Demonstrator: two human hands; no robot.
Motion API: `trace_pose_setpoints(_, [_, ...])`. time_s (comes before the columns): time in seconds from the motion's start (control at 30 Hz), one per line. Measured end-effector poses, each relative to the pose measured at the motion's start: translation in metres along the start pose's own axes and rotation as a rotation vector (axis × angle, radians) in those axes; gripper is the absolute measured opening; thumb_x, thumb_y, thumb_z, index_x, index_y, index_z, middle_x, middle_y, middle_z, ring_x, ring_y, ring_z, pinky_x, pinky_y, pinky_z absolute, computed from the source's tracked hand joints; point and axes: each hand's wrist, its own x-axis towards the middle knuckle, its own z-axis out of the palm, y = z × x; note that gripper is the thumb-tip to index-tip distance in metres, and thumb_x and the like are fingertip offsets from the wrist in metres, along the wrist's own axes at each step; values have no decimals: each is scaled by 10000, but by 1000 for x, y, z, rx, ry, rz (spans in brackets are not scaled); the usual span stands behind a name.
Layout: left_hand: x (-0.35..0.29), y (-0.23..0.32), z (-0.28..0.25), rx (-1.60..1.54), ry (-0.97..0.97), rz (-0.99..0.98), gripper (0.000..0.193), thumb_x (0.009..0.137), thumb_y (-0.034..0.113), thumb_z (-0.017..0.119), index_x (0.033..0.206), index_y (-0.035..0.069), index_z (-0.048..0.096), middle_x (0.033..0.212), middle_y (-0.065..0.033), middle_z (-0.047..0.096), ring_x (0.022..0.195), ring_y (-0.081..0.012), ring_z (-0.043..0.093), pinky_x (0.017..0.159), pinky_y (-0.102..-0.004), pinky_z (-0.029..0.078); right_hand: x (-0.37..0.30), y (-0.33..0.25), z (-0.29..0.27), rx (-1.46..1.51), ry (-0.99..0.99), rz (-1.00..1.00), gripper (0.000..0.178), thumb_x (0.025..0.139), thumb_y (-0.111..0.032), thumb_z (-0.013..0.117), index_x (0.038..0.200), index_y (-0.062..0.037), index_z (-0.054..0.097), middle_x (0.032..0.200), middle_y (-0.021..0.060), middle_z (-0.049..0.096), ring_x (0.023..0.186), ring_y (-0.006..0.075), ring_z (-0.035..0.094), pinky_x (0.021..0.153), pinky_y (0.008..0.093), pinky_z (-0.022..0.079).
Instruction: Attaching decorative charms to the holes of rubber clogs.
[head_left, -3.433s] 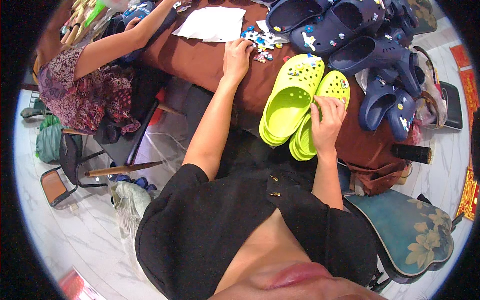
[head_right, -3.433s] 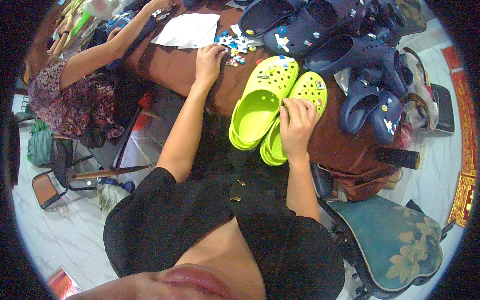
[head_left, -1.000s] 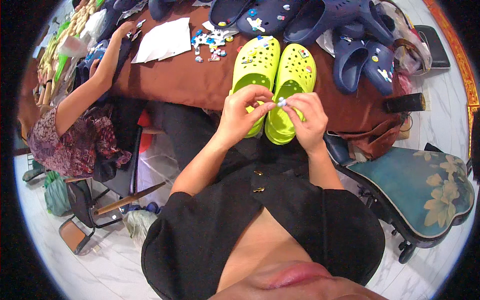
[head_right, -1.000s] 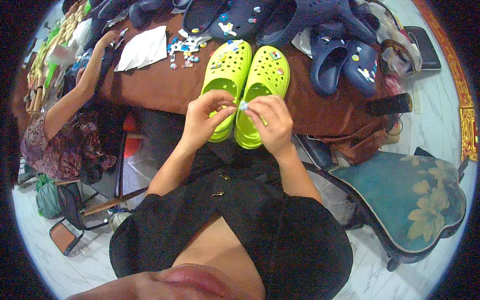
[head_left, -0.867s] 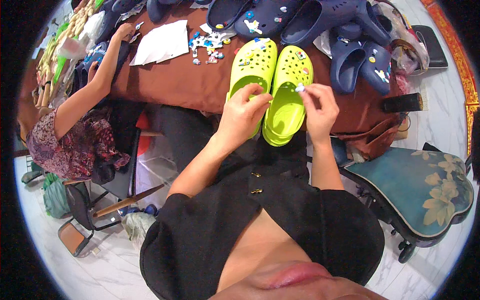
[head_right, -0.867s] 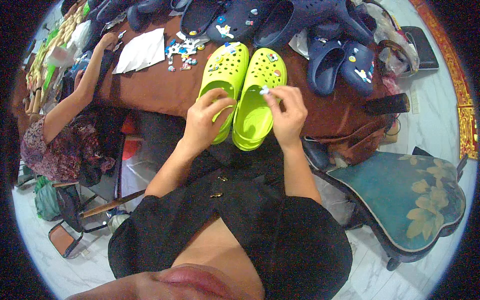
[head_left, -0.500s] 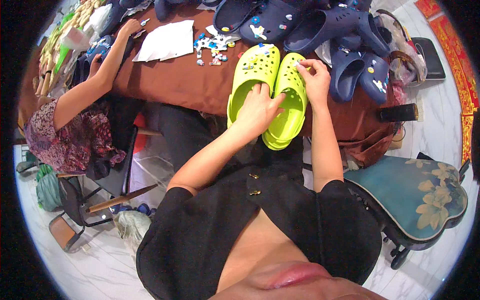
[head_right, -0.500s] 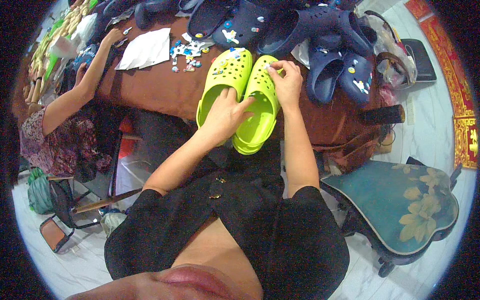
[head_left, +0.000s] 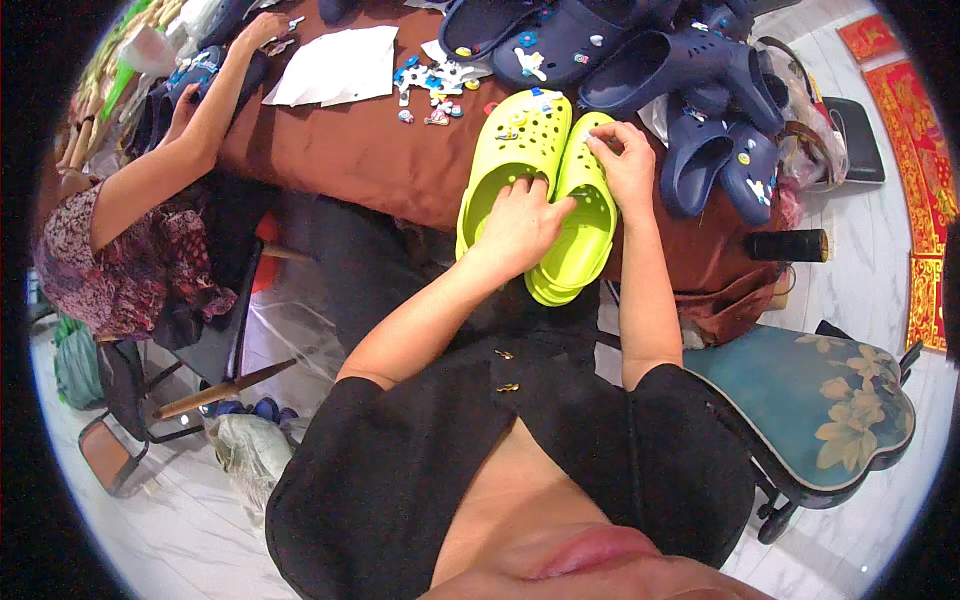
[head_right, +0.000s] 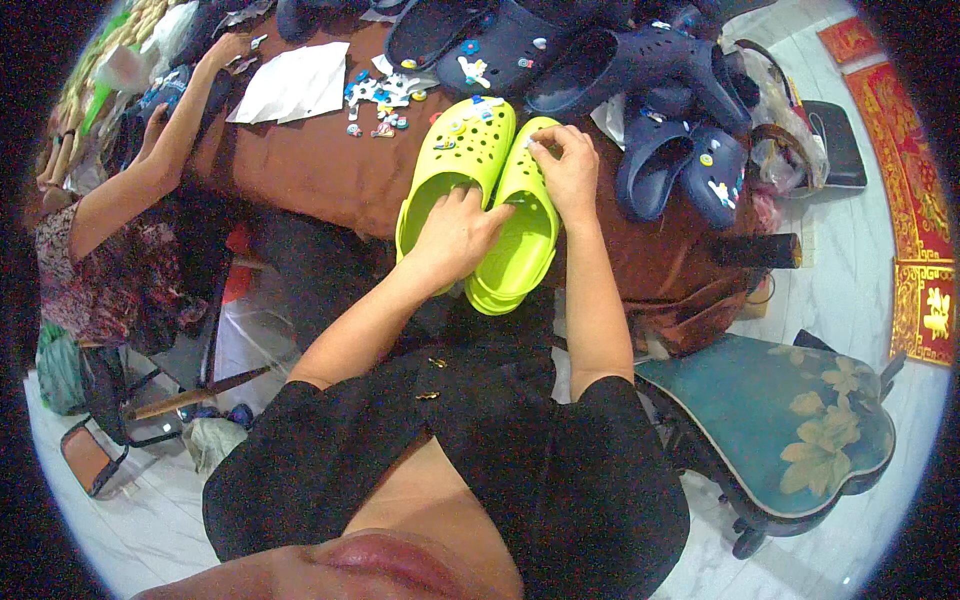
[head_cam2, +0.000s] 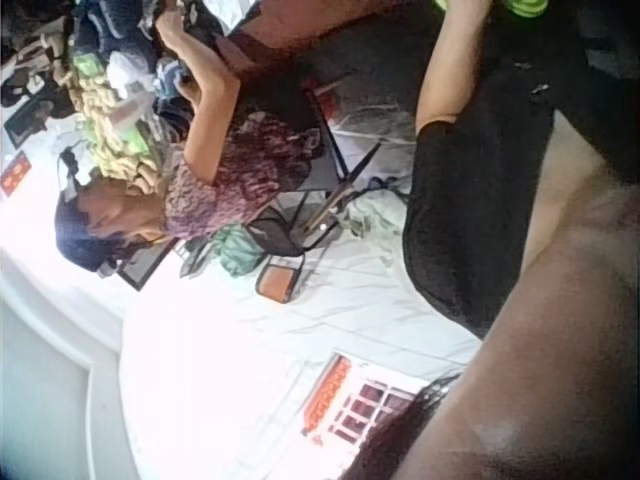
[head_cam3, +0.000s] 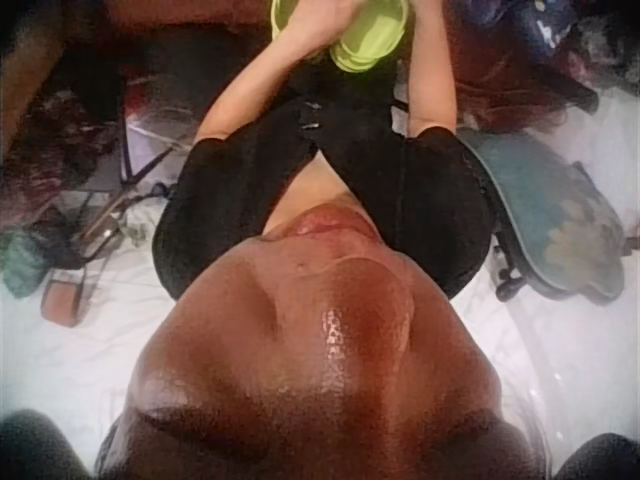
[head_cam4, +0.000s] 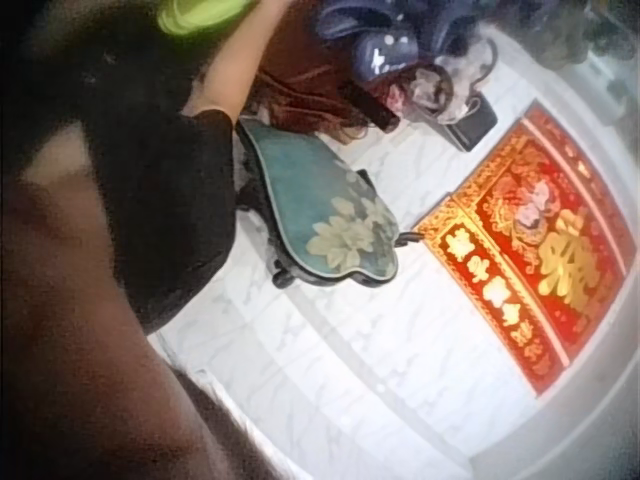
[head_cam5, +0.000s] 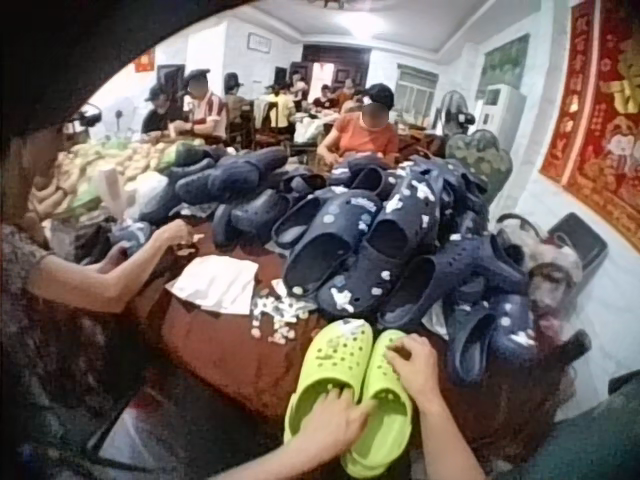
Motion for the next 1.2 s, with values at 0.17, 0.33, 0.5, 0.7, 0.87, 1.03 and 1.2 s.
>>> trace_pose_setpoints(0.17, [-1,-1,0,-25,-24,0,330,826,165,624,1154,156,660,937,-178,575,928,-358,591,749,-464,494,3,-4,0,-54,-10,-50,126,746,-131,770,823,-43,724,802,84,629,808,271,590,757,387,483])
trace_pose_setpoints(0.33, [-1,0,-2,-34,-7,7,324,809,170,643,1132,160,663,939,-177,575,933,-359,591,753,-465,493,4,-4,-1,-101,-41,-65,142,734,-138,780,833,-49,730,810,77,623,838,276,577,775,385,474])
trace_pose_setpoints(0.5, [-1,0,-3,-29,6,-2,308,803,173,649,1110,157,671,923,-178,574,932,-359,592,753,-465,492,1,-7,-13,-343,-73,-300,111,775,-134,742,877,-90,749,876,59,632,908,269,560,822,384,460])
trace_pose_setpoints(0.7, [0,3,0,8,-22,-25,214,838,185,579,1010,152,702,944,-164,571,917,-336,595,750,-447,497,-4,-5,-27,-478,-165,-389,256,784,-82,659,1009,-151,762,977,53,635,977,269,545,860,390,461])
trace_pose_setpoints(0.87, [0,3,-1,6,-8,-17,215,839,184,577,1006,151,707,931,-162,568,912,-335,594,748,-447,497,-2,-3,-31,-476,-236,-413,281,790,-96,624,1032,-145,759,978,62,623,1007,262,549,868,393,457])
trace_pose_setpoints(1.03, [1,3,0,5,-42,-27,231,841,182,575,1026,150,711,940,-165,569,931,-338,592,756,-454,496,0,-4,-29,-550,-298,-473,285,813,-135,598,1058,-133,744,976,61,616,1042,265,543,863,395,452])
trace_pose_setpoints(1.2, [2,2,0,-20,-21,-18,304,817,168,616,1113,156,684,950,-194,580,955,-371,601,778,-475,508,-1,-6,-29,-560,-348,-494,271,824,-146,589,1053,-107,729,982,60,622,1065,262,538,867,393,441])
